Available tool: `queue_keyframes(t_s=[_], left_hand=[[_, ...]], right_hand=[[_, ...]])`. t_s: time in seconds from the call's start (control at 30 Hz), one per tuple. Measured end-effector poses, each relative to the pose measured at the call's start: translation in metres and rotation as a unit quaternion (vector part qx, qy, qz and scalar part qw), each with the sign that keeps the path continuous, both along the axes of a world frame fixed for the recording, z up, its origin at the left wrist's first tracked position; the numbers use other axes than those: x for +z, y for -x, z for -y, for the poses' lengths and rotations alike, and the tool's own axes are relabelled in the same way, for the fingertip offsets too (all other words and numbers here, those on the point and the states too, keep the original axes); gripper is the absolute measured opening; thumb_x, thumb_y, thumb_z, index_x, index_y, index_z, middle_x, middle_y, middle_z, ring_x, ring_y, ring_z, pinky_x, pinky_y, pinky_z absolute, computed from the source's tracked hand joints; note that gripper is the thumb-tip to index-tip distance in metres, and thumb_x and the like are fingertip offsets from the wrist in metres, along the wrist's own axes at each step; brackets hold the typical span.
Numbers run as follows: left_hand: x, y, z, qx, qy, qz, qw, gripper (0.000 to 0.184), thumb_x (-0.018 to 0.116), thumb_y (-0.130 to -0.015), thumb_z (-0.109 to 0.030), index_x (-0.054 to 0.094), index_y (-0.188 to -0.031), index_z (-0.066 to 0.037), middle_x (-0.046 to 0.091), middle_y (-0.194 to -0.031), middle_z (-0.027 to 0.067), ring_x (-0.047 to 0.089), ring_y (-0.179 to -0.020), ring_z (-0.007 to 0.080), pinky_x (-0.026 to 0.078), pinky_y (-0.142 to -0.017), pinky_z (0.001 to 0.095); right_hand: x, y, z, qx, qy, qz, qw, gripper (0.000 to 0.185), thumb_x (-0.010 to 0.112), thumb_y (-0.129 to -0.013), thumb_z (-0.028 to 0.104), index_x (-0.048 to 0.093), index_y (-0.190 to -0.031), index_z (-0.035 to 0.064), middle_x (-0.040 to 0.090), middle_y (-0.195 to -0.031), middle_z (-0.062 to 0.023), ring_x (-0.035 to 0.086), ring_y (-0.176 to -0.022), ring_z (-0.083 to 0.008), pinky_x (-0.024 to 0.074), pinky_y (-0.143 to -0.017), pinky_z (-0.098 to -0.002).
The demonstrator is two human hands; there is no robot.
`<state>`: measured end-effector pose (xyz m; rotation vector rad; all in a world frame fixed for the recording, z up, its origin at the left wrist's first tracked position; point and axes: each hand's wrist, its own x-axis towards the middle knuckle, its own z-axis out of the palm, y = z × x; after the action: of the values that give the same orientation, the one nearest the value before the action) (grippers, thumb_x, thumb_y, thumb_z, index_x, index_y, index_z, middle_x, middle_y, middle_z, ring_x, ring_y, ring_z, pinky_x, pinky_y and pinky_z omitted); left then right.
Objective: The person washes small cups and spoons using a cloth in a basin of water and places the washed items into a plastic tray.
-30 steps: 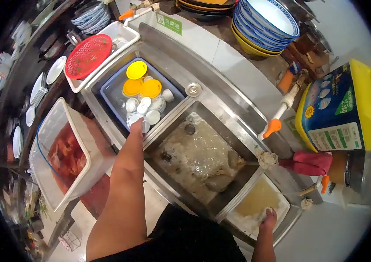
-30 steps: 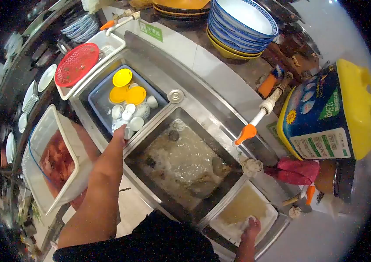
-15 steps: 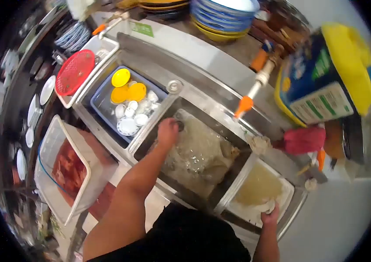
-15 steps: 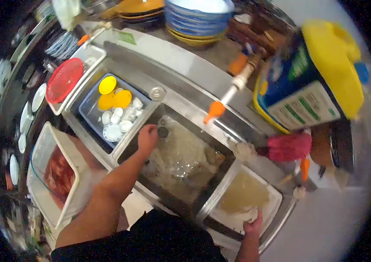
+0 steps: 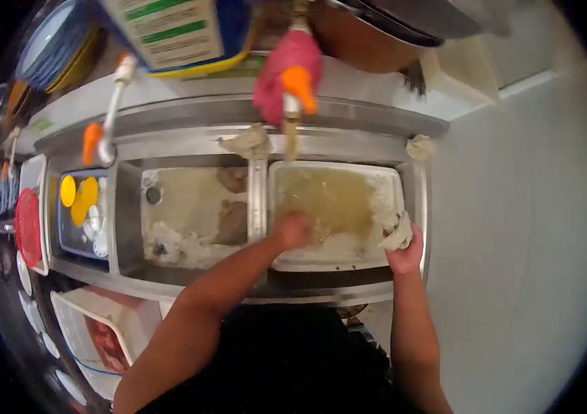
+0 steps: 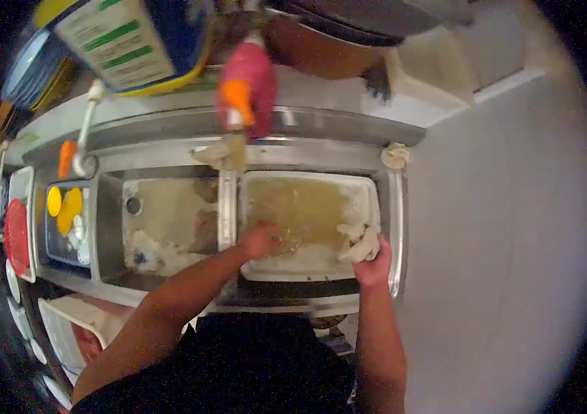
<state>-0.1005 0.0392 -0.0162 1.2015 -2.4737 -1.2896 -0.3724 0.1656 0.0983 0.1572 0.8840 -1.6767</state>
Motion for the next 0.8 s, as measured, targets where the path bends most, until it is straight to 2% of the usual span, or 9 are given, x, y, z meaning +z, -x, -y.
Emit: queue_keyframes(t_s=[0.1, 0.13, 0.23, 0.3, 0.57, 0.63, 0.7, 0.73, 0.8], left_hand=[[-0.123, 0.029, 0.009, -0.154, 0.174, 0.152, 0.961, 0.047, 0.062, -0.075, -0.03, 0.059, -0.113, -0.002, 0.06, -0.11, 0.0167, 0.059, -0.097, 0.032, 0.049, -0.085, 0.0392], [-0.126, 0.042, 0.023, -0.062, 0.075, 0.247, 0.964, 0.042, 0.061, -0.077, -0.028, 0.06, -0.112, -0.005, 0.059, -0.113, 0.0165, 0.058, -0.102, 0.0307, 0.05, -0.083, 0.0407], [-0.061, 0.088, 0.055, -0.288, 0.03, 0.441, 0.85, 0.036, 0.057, -0.083, -0.026, 0.06, -0.114, -0.011, 0.058, -0.117, 0.0151, 0.057, -0.107, 0.0287, 0.049, -0.083, 0.0441], [-0.11, 0.117, 0.055, -0.271, 0.018, 0.426, 0.863, 0.037, 0.055, -0.084, -0.028, 0.059, -0.115, -0.01, 0.058, -0.117, 0.0155, 0.056, -0.107, 0.0296, 0.047, -0.085, 0.0446], [-0.289, 0.239, -0.01, -0.256, -0.026, 0.274, 0.927, 0.042, 0.046, -0.087, -0.035, 0.057, -0.118, -0.008, 0.058, -0.116, 0.0171, 0.056, -0.105, 0.0331, 0.041, -0.093, 0.0463], [-0.278, 0.241, -0.026, -0.316, -0.073, 0.272, 0.906, 0.047, 0.046, -0.087, -0.037, 0.054, -0.122, -0.007, 0.057, -0.118, 0.0182, 0.054, -0.107, 0.0338, 0.04, -0.095, 0.046], [-0.277, 0.219, -0.062, 0.027, -0.111, 0.123, 0.986, 0.052, 0.049, -0.084, -0.042, 0.054, -0.122, -0.006, 0.057, -0.116, 0.0203, 0.054, -0.108, 0.0333, 0.04, -0.096, 0.0443], [-0.256, 0.214, -0.067, 0.027, -0.11, 0.124, 0.986, 0.052, 0.049, -0.084, -0.042, 0.054, -0.122, -0.006, 0.057, -0.116, 0.0203, 0.054, -0.108, 0.0333, 0.04, -0.096, 0.0443], [-0.203, 0.21, -0.07, -0.036, 0.133, 0.118, 0.983, 0.057, 0.053, -0.081, -0.046, 0.054, -0.121, -0.006, 0.056, -0.116, 0.0213, 0.053, -0.109, 0.0336, 0.04, -0.096, 0.0422]], right_hand=[[-0.011, 0.031, -0.041, -0.022, -0.068, 0.008, 0.997, 0.039, 0.046, -0.088, 0.026, 0.051, -0.119, 0.0029, 0.063, -0.104, -0.0103, 0.061, -0.093, -0.0248, 0.0495, -0.084, -0.0396], [-0.019, 0.044, -0.064, -0.031, -0.074, 0.005, 0.997, 0.039, 0.046, -0.088, 0.026, 0.051, -0.119, 0.0029, 0.063, -0.104, -0.0103, 0.061, -0.093, -0.0248, 0.0495, -0.084, -0.0396], [-0.023, 0.073, -0.107, 0.042, -0.129, -0.184, 0.974, 0.039, 0.047, -0.087, 0.028, 0.054, -0.115, 0.0005, 0.061, -0.105, -0.0111, 0.059, -0.091, -0.026, 0.049, -0.082, -0.038], [-0.005, 0.078, -0.118, -0.041, -0.134, 0.023, 0.99, 0.04, 0.05, -0.085, 0.028, 0.054, -0.115, 0.0014, 0.061, -0.105, -0.0116, 0.059, -0.093, -0.0261, 0.0483, -0.084, -0.038], [-0.038, 0.103, -0.179, -0.074, -0.19, 0.082, 0.976, 0.04, 0.053, -0.084, 0.027, 0.053, -0.116, 0.0027, 0.059, -0.109, -0.0126, 0.055, -0.103, -0.0293, 0.044, -0.092, -0.0445], [-0.036, 0.102, -0.171, -0.045, -0.173, 0.081, 0.981, 0.039, 0.053, -0.084, 0.027, 0.053, -0.115, 0.0027, 0.059, -0.109, -0.0126, 0.055, -0.103, -0.0296, 0.0439, -0.092, -0.0448], [-0.035, 0.102, -0.16, -0.012, -0.152, 0.08, 0.985, 0.039, 0.053, -0.084, 0.026, 0.053, -0.115, 0.0027, 0.059, -0.108, -0.0125, 0.055, -0.102, -0.0299, 0.0438, -0.092, -0.0451], [-0.035, 0.101, -0.157, -0.007, -0.164, 0.077, 0.983, 0.038, 0.053, -0.084, 0.026, 0.053, -0.114, 0.0027, 0.059, -0.108, -0.0123, 0.055, -0.102, -0.0298, 0.0437, -0.092, -0.0448], [-0.037, 0.098, -0.152, -0.002, -0.177, 0.076, 0.981, 0.037, 0.053, -0.084, 0.026, 0.053, -0.113, 0.0028, 0.059, -0.108, -0.0122, 0.055, -0.101, -0.0298, 0.0436, -0.092, -0.0445]])
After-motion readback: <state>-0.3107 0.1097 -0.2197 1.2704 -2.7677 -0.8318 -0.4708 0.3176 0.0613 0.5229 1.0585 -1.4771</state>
